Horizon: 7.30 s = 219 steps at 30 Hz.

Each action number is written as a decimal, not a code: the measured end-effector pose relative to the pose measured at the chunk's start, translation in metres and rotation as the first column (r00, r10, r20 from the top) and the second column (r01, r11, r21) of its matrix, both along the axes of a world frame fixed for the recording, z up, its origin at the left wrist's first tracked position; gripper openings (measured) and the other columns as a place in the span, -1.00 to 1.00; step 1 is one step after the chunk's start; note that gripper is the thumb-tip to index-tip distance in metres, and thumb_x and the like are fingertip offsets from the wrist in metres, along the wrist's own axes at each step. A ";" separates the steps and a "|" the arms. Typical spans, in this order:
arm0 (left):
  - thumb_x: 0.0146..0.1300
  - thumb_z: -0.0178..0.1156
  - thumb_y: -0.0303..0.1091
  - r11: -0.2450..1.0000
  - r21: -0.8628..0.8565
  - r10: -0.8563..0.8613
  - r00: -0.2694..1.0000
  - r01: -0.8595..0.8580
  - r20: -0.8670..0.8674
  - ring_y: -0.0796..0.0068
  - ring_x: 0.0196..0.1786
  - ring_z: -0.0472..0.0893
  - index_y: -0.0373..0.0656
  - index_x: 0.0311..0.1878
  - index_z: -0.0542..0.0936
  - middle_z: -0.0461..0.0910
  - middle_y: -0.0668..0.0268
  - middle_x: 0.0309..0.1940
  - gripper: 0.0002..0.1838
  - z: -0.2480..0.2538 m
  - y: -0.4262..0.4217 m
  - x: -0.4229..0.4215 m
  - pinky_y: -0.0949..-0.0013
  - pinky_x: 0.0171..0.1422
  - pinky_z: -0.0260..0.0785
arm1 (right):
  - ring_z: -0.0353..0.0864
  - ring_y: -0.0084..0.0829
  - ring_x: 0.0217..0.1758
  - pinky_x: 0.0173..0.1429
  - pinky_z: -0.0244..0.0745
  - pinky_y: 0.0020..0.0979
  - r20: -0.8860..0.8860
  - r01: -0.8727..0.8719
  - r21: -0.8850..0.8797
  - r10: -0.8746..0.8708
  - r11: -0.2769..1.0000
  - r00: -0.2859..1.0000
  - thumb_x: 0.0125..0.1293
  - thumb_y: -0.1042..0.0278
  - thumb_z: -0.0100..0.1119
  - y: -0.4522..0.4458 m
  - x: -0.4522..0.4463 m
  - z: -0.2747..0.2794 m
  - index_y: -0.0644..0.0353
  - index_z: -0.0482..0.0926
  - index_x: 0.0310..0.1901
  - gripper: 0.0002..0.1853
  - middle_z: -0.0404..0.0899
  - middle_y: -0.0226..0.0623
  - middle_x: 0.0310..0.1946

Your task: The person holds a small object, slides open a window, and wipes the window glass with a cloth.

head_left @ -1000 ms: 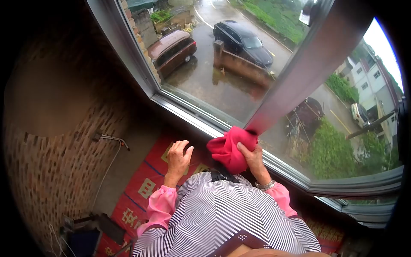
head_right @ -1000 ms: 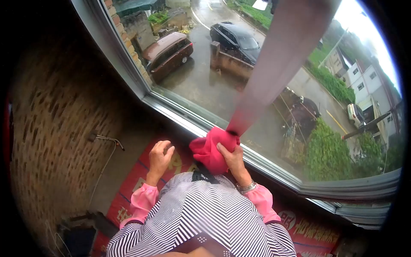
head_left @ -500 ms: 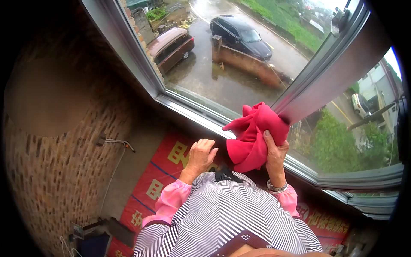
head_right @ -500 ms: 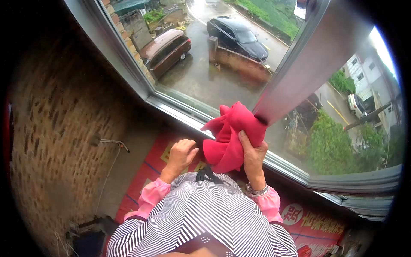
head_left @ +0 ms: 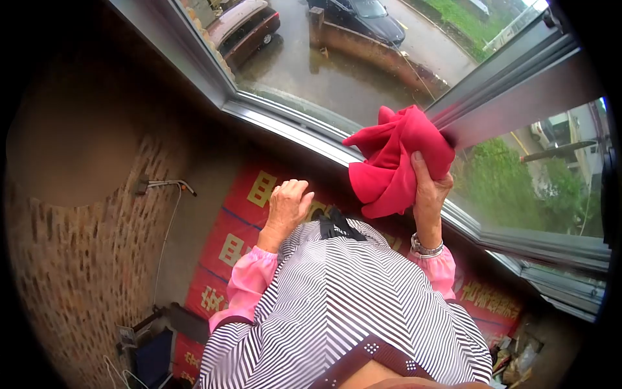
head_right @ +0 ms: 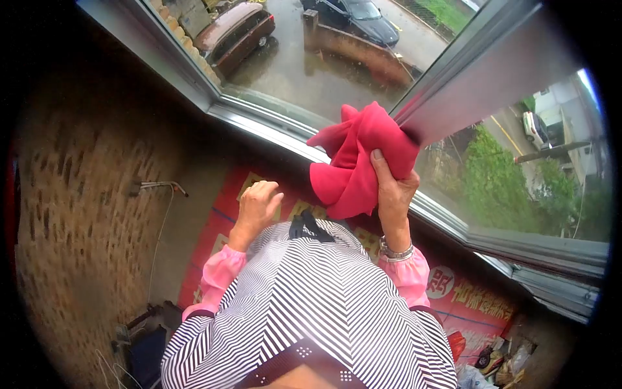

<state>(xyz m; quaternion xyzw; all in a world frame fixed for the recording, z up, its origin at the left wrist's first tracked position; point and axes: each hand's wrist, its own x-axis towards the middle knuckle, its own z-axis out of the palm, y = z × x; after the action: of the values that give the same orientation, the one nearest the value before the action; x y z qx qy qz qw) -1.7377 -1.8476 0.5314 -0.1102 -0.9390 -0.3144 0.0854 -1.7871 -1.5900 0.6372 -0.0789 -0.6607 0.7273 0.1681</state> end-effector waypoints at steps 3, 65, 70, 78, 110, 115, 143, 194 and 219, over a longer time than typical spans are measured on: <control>0.13 0.29 -0.35 1.000 -0.019 0.019 0.998 -0.018 0.055 0.16 -0.15 0.58 -0.23 -0.17 0.56 0.58 0.17 -0.29 -0.77 -0.001 0.007 -0.001 0.16 -0.06 0.40 | 0.59 -0.63 -0.15 -0.01 0.47 -0.52 -0.039 -0.008 0.027 0.009 1.000 0.999 0.25 0.49 0.34 0.005 -0.003 -0.006 0.33 0.67 -0.07 -0.77 0.69 -0.38 -0.19; 0.15 0.35 -0.37 0.963 0.120 0.262 0.753 -0.239 -0.603 0.06 -0.09 0.59 -0.29 -0.09 0.59 0.61 0.07 -0.17 -0.71 0.100 -0.202 -0.248 0.18 0.01 0.44 | 0.62 -0.40 -0.18 -0.06 0.51 -0.35 -0.083 0.496 0.452 -0.518 0.742 0.851 0.31 0.35 0.30 -0.091 -0.043 -0.009 0.44 0.62 -0.03 -0.68 0.70 -0.17 -0.17; 0.21 0.35 -0.36 0.931 0.138 0.302 0.497 -0.339 -0.813 0.20 -0.03 0.58 -0.27 0.02 0.57 0.60 0.15 -0.05 -0.65 0.172 -0.266 -0.276 0.23 0.04 0.45 | 0.64 -0.38 -0.25 -0.15 0.52 -0.34 -0.091 0.629 0.467 -0.674 0.621 0.733 0.29 0.20 0.33 -0.089 -0.059 -0.001 0.46 0.64 -0.08 -0.60 0.71 -0.13 -0.22; 0.17 0.41 -0.21 0.896 0.162 0.236 0.135 -0.413 -0.962 0.17 0.06 0.52 -0.25 0.15 0.50 0.50 0.09 0.08 -0.46 0.253 -0.305 -0.314 0.24 0.02 0.47 | 0.62 -0.41 -0.27 -0.14 0.50 -0.36 -0.148 0.707 0.430 -0.729 0.561 0.668 0.31 0.23 0.32 -0.096 -0.070 0.004 0.46 0.66 -0.11 -0.64 0.72 -0.15 -0.25; 0.12 0.38 -0.19 0.804 -0.031 -0.025 0.018 -0.594 -1.000 -0.22 0.30 0.33 -0.06 0.21 0.52 0.28 -0.25 0.27 -0.45 0.246 -0.349 -0.363 -0.06 0.31 0.22 | 0.60 -0.53 -0.23 -0.09 0.49 -0.42 -0.260 0.782 0.437 -0.770 0.444 0.583 0.27 0.31 0.36 -0.073 -0.076 -0.021 0.40 0.67 -0.08 -0.68 0.72 -0.27 -0.19; 0.14 0.38 -0.23 0.831 0.021 0.008 -0.025 -0.555 -1.000 -0.13 0.25 0.40 -0.25 0.31 0.35 0.36 -0.15 0.23 -0.30 0.250 -0.348 -0.364 0.00 0.32 0.24 | 0.59 -0.54 -0.25 -0.10 0.49 -0.42 -0.309 0.778 0.438 -0.738 0.450 0.600 0.25 0.25 0.39 -0.076 -0.079 -0.017 0.39 0.68 -0.10 -0.65 0.71 -0.30 -0.21; 0.28 0.20 -0.21 0.859 0.254 0.299 0.033 -0.445 -0.954 -0.12 0.07 0.54 -0.43 0.27 0.28 0.48 -0.19 0.07 -0.38 0.267 -0.370 -0.377 0.06 0.13 0.38 | 0.60 -0.53 -0.24 -0.09 0.51 -0.42 -0.327 0.754 0.411 -0.689 0.512 0.646 0.23 0.45 0.37 -0.085 -0.080 -0.011 0.41 0.66 -0.10 -0.74 0.71 -0.30 -0.20; 0.32 0.17 -0.34 0.924 0.288 0.319 0.093 -0.251 -0.943 -0.12 0.12 0.48 -0.36 0.29 0.33 0.46 -0.14 0.11 -0.47 0.267 -0.296 -0.326 0.07 0.24 0.32 | 0.67 -0.45 -0.39 -0.20 0.54 -0.45 -0.819 0.911 0.321 -0.407 0.259 0.404 0.16 0.38 0.45 -0.099 -0.107 0.140 0.37 0.67 -0.16 -0.72 0.72 -0.24 -0.28; 0.32 0.13 -0.40 0.917 0.329 0.364 0.135 -0.225 -0.922 -0.10 0.22 0.45 -0.43 0.31 0.30 0.42 -0.18 0.20 -0.46 0.260 -0.296 -0.337 0.13 0.34 0.26 | 0.55 0.13 -0.36 -0.33 0.43 -0.07 -0.210 0.051 0.818 0.214 0.574 0.954 0.00 0.48 0.21 -0.218 -0.145 -0.072 0.26 0.46 -0.42 -0.87 0.50 0.06 -0.50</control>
<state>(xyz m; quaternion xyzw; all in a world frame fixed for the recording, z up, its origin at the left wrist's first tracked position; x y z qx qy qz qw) -2.0747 -2.1433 0.7917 -0.0913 -0.6562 -0.2021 0.7213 -1.9319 -1.8082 0.5655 0.1441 -0.8917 0.3522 0.2450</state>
